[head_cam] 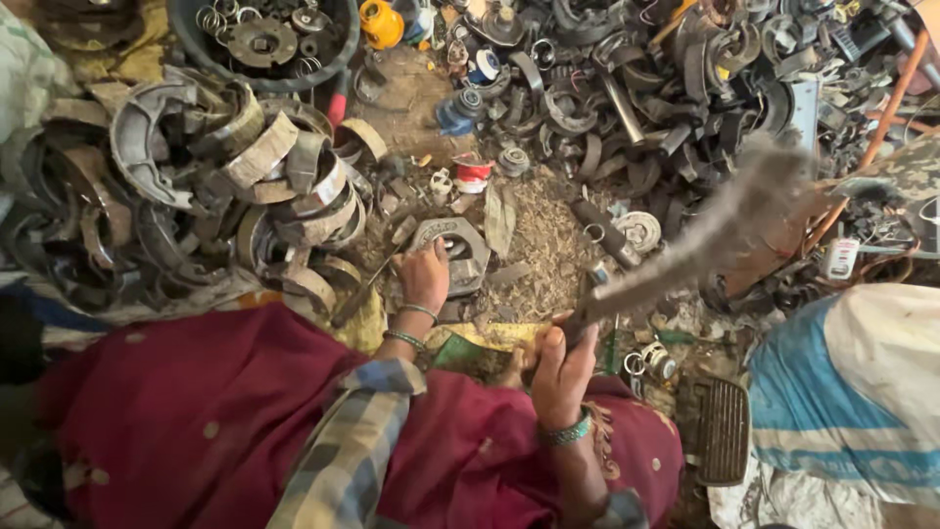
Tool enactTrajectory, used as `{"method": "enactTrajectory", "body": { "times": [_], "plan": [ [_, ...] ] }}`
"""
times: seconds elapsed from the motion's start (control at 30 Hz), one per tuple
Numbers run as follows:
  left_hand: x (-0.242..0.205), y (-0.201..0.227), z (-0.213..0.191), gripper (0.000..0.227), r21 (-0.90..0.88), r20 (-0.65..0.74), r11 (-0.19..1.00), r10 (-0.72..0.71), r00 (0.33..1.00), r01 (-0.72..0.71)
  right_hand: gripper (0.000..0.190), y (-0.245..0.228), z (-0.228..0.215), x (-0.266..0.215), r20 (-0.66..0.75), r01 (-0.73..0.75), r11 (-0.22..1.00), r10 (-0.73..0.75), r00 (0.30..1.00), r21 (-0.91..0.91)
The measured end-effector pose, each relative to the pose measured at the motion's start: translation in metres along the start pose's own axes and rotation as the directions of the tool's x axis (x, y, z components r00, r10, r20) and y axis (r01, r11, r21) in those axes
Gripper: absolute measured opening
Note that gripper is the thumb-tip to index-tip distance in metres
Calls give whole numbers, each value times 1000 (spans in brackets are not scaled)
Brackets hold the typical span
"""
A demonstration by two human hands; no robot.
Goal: The person sits on the floor and uses a hammer and chisel to repeatedly strike a metal part held in a vise. They adjust the part's position and continue hammering to shape or separate components.
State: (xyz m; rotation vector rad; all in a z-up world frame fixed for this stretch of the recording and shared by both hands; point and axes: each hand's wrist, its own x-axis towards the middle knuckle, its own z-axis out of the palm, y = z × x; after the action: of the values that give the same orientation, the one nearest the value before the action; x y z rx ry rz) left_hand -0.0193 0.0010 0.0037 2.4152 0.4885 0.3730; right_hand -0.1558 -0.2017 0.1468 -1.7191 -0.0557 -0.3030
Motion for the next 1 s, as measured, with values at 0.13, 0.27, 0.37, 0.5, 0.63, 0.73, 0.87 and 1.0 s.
{"method": "enactTrajectory", "body": {
  "times": [0.13,0.27,0.37,0.5,0.63,0.73,0.87,1.0],
  "plan": [
    [-11,0,-7,38,59,-60,997,53,997,-49,24,53,10,-15,18,-340,915,352,936,-219],
    [-5,2,-14,41,88,-228,990,126,966,-108,33,75,20,-26,245,21,695,225,943,-719],
    [-3,1,-17,46,-6,-119,997,72,990,-73,34,39,12,-20,116,-325,697,505,855,-639],
    [-8,2,-15,48,30,-147,996,89,985,-85,27,-21,-7,-10,-17,-360,899,367,930,-251],
    [-5,2,-18,51,14,-102,998,63,993,-62,24,-6,-7,-11,42,-27,995,23,999,92],
    [-8,3,-17,52,17,-105,998,66,992,-65,28,43,7,-17,94,-168,968,188,978,-188],
    [-5,7,-19,56,-18,-39,1000,24,999,-24,27,50,19,-22,313,266,725,-73,947,-635],
    [-8,4,-16,56,-8,-107,997,74,991,-75,17,-16,6,-6,41,-562,748,612,789,-354]
  ]
}}
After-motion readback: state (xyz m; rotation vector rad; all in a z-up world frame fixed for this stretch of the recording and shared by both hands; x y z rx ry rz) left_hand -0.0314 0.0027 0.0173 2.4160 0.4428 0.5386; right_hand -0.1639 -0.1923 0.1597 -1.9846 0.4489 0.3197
